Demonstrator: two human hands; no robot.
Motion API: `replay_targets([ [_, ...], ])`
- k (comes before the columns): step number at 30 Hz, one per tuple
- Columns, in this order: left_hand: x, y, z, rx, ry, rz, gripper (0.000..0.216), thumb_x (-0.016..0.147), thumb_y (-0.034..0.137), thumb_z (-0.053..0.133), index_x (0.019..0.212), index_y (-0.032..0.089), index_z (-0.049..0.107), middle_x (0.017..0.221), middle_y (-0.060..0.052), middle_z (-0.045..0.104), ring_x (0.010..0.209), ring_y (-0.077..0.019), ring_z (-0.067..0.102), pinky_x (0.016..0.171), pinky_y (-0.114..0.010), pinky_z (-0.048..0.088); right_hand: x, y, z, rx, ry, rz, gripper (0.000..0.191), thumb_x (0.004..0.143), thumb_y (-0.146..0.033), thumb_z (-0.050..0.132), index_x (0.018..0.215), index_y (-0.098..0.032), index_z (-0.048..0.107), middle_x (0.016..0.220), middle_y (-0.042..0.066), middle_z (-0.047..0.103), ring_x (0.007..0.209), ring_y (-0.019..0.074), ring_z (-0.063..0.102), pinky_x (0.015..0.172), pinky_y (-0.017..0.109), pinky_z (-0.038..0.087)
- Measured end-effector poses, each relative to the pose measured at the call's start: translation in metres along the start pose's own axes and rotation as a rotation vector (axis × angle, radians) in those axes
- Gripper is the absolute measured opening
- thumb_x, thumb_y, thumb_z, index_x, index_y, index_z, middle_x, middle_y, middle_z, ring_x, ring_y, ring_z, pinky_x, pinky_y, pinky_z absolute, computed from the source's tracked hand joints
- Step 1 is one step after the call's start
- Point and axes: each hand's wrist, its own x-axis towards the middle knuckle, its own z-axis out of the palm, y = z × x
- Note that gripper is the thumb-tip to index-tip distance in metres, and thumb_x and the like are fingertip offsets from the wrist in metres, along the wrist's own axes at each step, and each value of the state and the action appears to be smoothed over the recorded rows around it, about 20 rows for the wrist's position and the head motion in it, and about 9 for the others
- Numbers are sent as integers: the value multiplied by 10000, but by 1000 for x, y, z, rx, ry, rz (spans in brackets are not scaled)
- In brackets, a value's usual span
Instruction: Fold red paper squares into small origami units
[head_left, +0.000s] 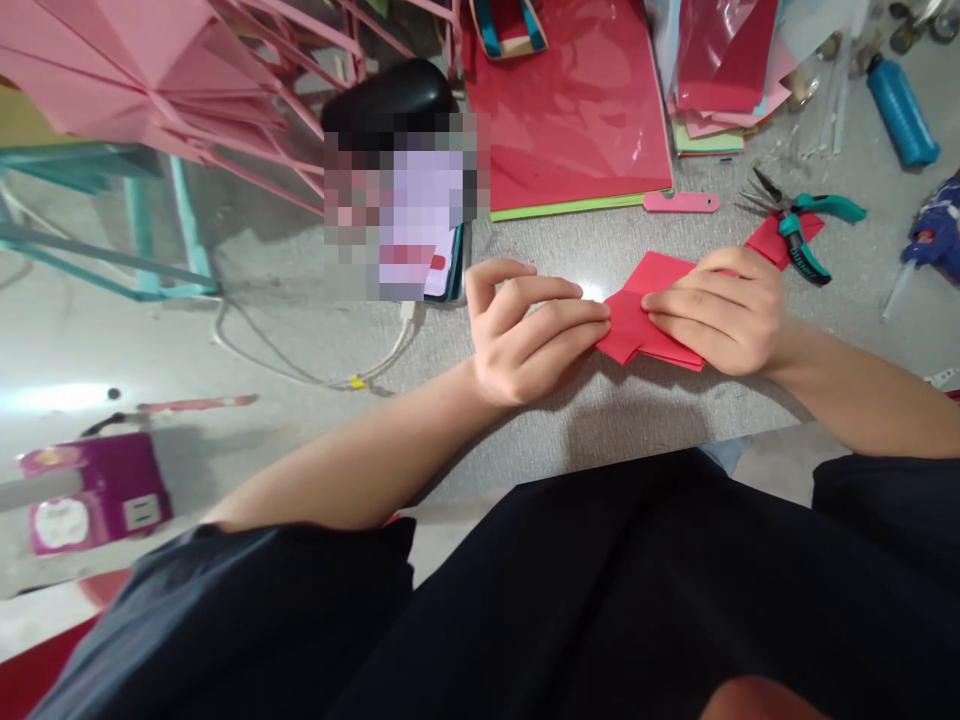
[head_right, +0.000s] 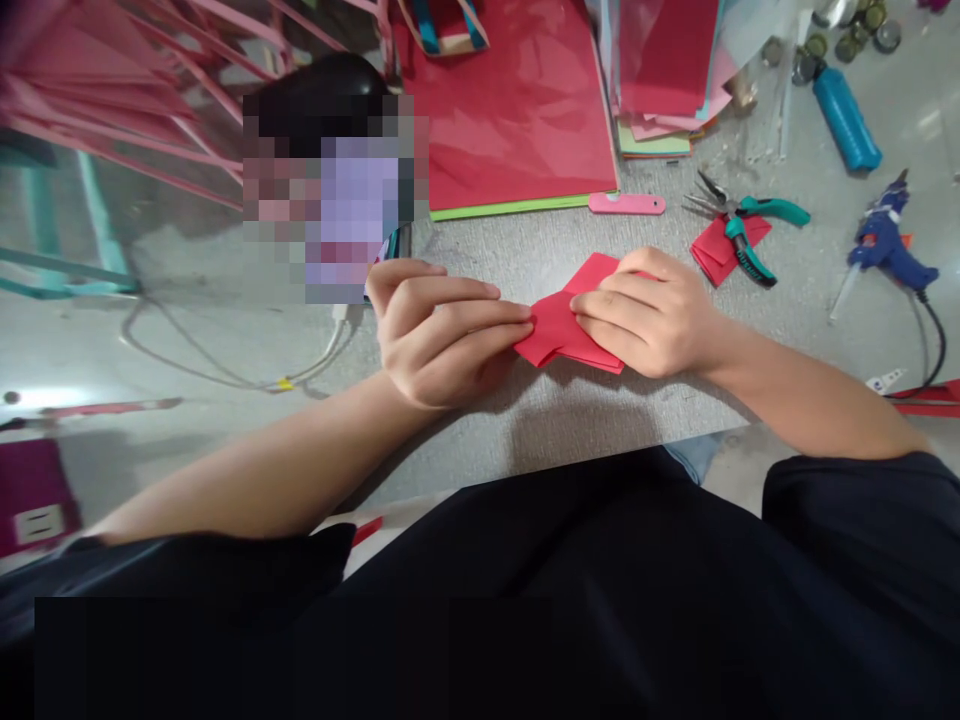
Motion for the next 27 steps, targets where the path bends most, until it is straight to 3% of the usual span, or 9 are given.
replay_targets([
  [3,-2,-5,-3,29,-3,4,255,1090,562,732,994,338,806,885,-14,840,957,-318,806,987,-667,575,0,0,-3,-45,-53,7,296,1173,-118,606,1096,-253,859,1258,12,899,1030,197,805,824,413,602],
  [6,1,-7,-6,35,66,97,178,1096,515,747,1045,353,801,890,4,854,916,-301,798,983,-658,538,3,3,-6,-83,-91,-2,304,1194,-129,581,1077,-256,831,1239,1,899,1029,187,805,811,406,604],
  [8,5,-5,-8,28,92,132,134,1083,493,775,1084,362,799,885,7,855,895,-291,791,979,-645,516,8,5,-9,-110,-34,-39,266,1183,-117,608,1052,-236,807,1182,11,904,991,174,800,792,386,604],
  [11,10,1,-10,19,57,57,242,1073,582,762,1053,343,791,872,-15,843,903,-306,790,969,-636,520,16,8,-12,-135,83,-92,200,1149,-72,657,1026,-184,767,1055,49,905,887,164,783,759,361,607],
  [13,12,7,-9,19,29,37,278,1082,601,732,1037,331,781,917,-29,859,929,-315,797,964,-629,538,19,9,-13,-143,93,-102,201,1141,-55,657,1013,-178,752,1004,52,898,845,159,772,760,351,607],
  [20,17,20,-7,74,-31,129,170,1153,436,667,1216,327,781,1112,-25,913,975,-282,849,1005,-594,598,7,6,-3,-174,-19,-68,263,1182,-132,584,1023,-235,766,1156,1,893,966,166,790,799,377,557],
  [24,18,16,-12,20,-27,233,164,1127,344,708,1268,332,791,1151,-29,922,983,-283,870,882,-511,651,10,0,4,-117,57,13,205,1202,-183,595,1153,-225,790,1097,14,895,931,161,780,824,374,560],
  [27,19,15,-13,8,-64,271,191,1089,321,737,1265,354,805,1155,-20,925,972,-292,883,805,-477,672,15,-5,7,-83,73,26,238,1216,-190,586,1114,-250,792,931,-29,858,826,140,728,791,344,548],
])
